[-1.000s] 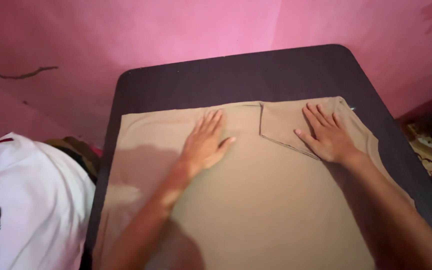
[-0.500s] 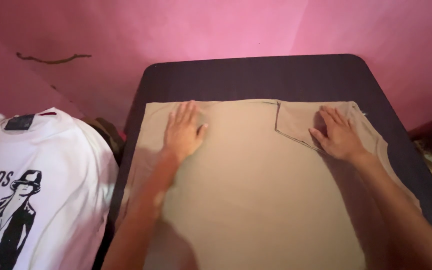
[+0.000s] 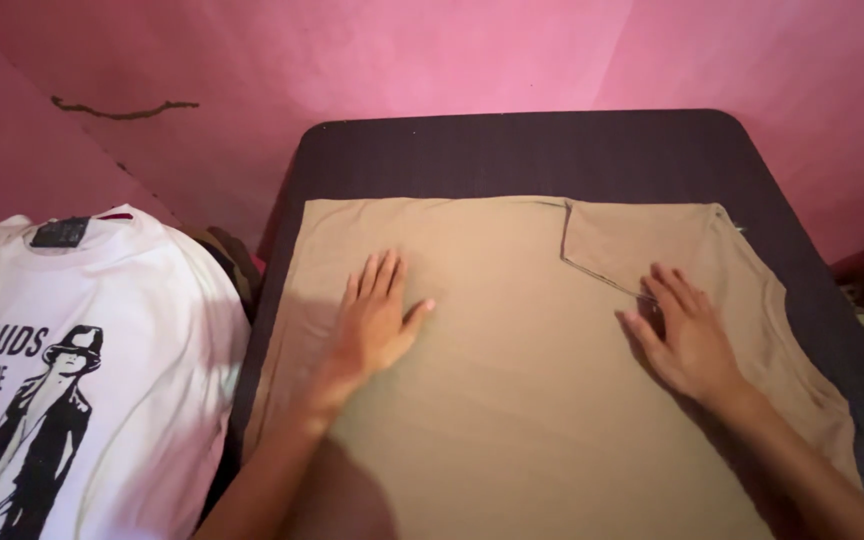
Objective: Folding a tan-colored t-shirt on a dark wooden table.
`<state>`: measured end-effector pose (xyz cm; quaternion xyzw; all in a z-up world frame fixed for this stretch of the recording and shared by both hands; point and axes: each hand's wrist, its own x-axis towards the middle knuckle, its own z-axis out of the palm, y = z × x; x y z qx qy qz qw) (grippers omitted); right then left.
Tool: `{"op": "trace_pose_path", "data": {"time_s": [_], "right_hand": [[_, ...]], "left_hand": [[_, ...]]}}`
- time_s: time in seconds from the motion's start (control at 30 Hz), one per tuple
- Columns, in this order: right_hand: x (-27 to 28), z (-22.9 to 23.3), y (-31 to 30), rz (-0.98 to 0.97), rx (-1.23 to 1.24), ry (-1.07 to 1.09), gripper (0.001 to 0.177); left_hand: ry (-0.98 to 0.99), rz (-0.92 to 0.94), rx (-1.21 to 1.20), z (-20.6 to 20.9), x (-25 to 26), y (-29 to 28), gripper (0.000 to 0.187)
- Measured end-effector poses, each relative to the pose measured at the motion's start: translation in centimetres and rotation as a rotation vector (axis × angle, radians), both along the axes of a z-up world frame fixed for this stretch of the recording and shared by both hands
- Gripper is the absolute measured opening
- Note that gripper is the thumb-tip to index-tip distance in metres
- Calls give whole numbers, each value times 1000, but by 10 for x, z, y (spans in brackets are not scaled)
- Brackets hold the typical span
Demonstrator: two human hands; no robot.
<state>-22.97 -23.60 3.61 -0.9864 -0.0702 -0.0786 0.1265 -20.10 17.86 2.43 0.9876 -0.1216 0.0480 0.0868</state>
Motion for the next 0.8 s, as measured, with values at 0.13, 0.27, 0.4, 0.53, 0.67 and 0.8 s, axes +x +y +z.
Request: {"op": "trace_pose_path", "data": {"time_s": [0.13, 0.27, 0.4, 0.53, 0.67, 0.8], "right_hand": [[-7, -8, 0, 20, -24, 31, 83], [5, -9, -7, 1, -46, 17, 82], [27, -20, -20, 11, -67, -35, 82], [56, -20, -29, -16, -100, 39, 85], [77, -22, -35, 0, -39, -21, 80], [96, -26, -38, -9, -61, -29, 81]], "left_hand": [[-127, -14, -62, -38, -2, 5, 85], [-51, -1, -46, -37, 8, 0, 86], [-47, 9, -30, -46, 32, -6, 88], [-19, 39, -30, -39, 56, -16, 89], [-24, 44, -63, -38, 78, -23, 89], [15, 56, -19, -37, 99, -26, 90]]}}
